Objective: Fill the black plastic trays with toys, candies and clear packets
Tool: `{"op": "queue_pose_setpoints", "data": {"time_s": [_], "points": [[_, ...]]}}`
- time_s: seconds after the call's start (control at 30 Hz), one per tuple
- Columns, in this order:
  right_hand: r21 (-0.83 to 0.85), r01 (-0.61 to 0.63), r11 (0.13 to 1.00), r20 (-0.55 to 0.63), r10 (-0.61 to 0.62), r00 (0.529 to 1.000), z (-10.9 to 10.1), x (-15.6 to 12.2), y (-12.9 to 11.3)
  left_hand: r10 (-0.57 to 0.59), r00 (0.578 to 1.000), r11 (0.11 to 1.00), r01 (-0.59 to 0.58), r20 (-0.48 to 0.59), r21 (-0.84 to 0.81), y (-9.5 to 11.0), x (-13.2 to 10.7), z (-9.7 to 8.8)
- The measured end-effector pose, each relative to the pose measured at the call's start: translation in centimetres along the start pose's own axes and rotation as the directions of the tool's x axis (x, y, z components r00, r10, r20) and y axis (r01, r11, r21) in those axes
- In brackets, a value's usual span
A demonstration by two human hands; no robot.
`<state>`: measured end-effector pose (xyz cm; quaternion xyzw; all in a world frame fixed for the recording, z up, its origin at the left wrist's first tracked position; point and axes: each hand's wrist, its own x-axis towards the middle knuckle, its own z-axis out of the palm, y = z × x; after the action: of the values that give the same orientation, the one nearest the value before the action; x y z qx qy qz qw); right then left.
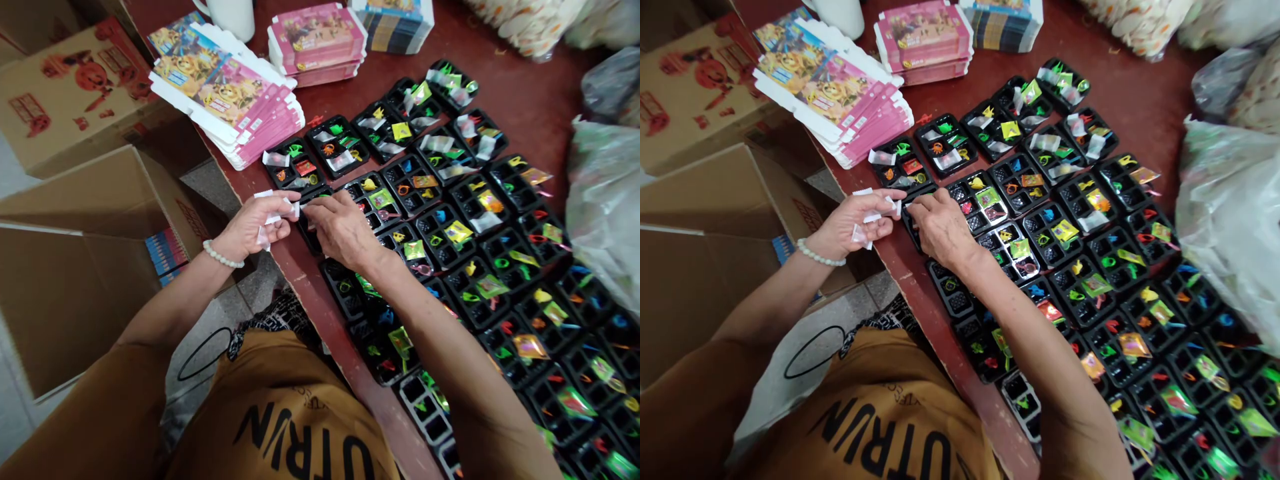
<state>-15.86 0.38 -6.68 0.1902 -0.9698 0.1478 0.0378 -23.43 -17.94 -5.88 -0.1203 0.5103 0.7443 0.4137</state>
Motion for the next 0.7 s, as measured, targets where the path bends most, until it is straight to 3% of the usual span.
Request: {"op": "queue_pose_setpoints", "data": {"time_s": [0.1, 0.17, 0.3, 0.43, 0.6, 0.7], "points": [[0.047, 0.076, 0.996, -0.012, -0.075, 0.997, 0.6, 0.6, 0.5, -0.011, 1.000, 1.000, 0.011, 0.023, 0.002, -0.1, 0.0, -0.1], [0.063, 0.059, 0.996, -0.031, -0.057, 0.998, 0.7, 1.0, 0.6, 0.005, 0.998, 1.000, -0.005, 0.067, 0.007, 0.0, 0.0, -0.2], [0.142, -0.006, 0.990, -0.212, 0.037, 0.977, 0.1, 1.1, -0.3, 0.031, 0.989, 1.000, -0.030, 0.143, -0.009, 0.3, -0.5, -0.3], [0.234, 0.094, 0.968, -0.272, -0.028, 0.962, -0.4, 0.4, -1.5, 0.000, 0.974, 0.998, 0.014, 0.226, -0.060, 0.4, -0.9, 0.0], [0.130, 0.106, 0.986, -0.307, -0.061, 0.950, -1.4, -1.3, -0.8, -0.086, 0.933, 0.996, 0.092, 0.350, -0.002, 0.2, -0.9, 0.8], [0.034, 0.028, 0.999, -0.320, -0.016, 0.947, -3.1, -2.4, 1.1, -0.056, 0.944, 0.998, 0.066, 0.324, -0.018, 0.2, -0.7, 1.3]]}}
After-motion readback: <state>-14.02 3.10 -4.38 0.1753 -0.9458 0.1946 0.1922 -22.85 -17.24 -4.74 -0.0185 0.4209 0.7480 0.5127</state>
